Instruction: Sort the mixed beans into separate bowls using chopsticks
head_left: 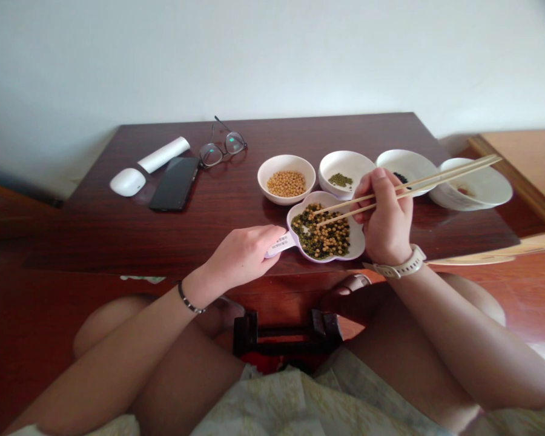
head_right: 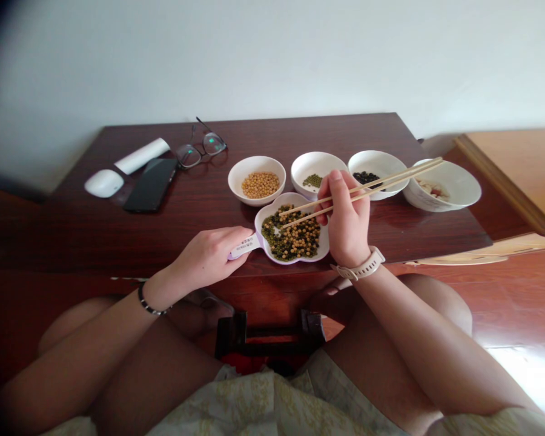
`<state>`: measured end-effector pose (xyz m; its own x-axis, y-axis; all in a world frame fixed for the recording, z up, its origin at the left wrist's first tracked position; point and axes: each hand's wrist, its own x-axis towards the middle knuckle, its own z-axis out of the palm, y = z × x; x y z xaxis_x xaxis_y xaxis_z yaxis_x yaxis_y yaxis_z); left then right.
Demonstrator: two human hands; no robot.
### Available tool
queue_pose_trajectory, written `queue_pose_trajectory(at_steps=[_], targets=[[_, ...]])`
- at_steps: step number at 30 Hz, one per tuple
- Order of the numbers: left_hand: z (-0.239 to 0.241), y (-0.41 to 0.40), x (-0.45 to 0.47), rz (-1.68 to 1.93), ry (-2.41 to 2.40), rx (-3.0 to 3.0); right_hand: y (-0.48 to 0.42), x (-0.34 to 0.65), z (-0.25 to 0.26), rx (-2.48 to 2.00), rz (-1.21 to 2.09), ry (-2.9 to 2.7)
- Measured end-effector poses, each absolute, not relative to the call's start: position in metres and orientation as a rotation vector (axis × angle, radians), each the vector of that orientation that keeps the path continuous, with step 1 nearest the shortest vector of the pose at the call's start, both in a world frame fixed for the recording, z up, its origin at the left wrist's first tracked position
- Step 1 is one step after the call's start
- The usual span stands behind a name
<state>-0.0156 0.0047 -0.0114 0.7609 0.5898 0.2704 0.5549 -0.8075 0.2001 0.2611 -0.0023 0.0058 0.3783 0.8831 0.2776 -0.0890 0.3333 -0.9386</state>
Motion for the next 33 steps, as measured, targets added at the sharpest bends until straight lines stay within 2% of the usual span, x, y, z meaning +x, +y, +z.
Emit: queue_pose_trajectory(at_steps=[33], targets=[[-0.0107,0.0044,-0.0147,0.489,0.936,2.844,-0.0033,0.2609,0.0065,-1.039,0.782,-1.000]])
